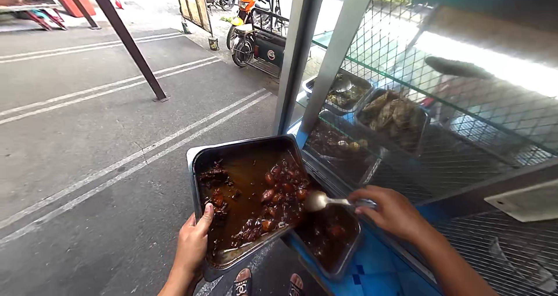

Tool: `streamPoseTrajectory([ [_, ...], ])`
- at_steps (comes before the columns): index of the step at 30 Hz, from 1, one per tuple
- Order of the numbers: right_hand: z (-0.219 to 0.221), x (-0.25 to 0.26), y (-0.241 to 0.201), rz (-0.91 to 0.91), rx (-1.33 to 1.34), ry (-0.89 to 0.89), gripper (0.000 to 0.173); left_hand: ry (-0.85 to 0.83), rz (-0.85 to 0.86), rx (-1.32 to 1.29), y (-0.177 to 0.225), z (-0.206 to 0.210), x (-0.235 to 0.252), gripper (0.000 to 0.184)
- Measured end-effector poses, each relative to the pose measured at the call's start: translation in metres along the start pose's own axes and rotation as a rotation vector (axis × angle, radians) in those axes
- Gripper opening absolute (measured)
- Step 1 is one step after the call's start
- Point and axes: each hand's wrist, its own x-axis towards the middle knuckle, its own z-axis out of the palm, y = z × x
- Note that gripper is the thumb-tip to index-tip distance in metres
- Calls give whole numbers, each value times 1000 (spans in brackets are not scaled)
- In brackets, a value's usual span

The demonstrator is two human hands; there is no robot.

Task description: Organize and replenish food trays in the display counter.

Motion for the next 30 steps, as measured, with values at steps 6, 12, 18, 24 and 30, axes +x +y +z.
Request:
streamPoseTrajectory([
  [6,-16,66,-49,-23,-158,129,21,2,-17,-5,2,1,1,38],
  [12,-21,127,-76,-67,-378,22,29,11,-16,-13,4,1,-1,37],
  [18,-28,151,-70,-262,-593,-7,26,25,-28,-18,9,5,-8,36],
  [24,-8,158,-51,-413,-609,-81,24,50,-23,-1,8,9,-12,38],
  [30,4,137,-28,-429,-523,-200,24,59,6,48,13,15,-16,35],
])
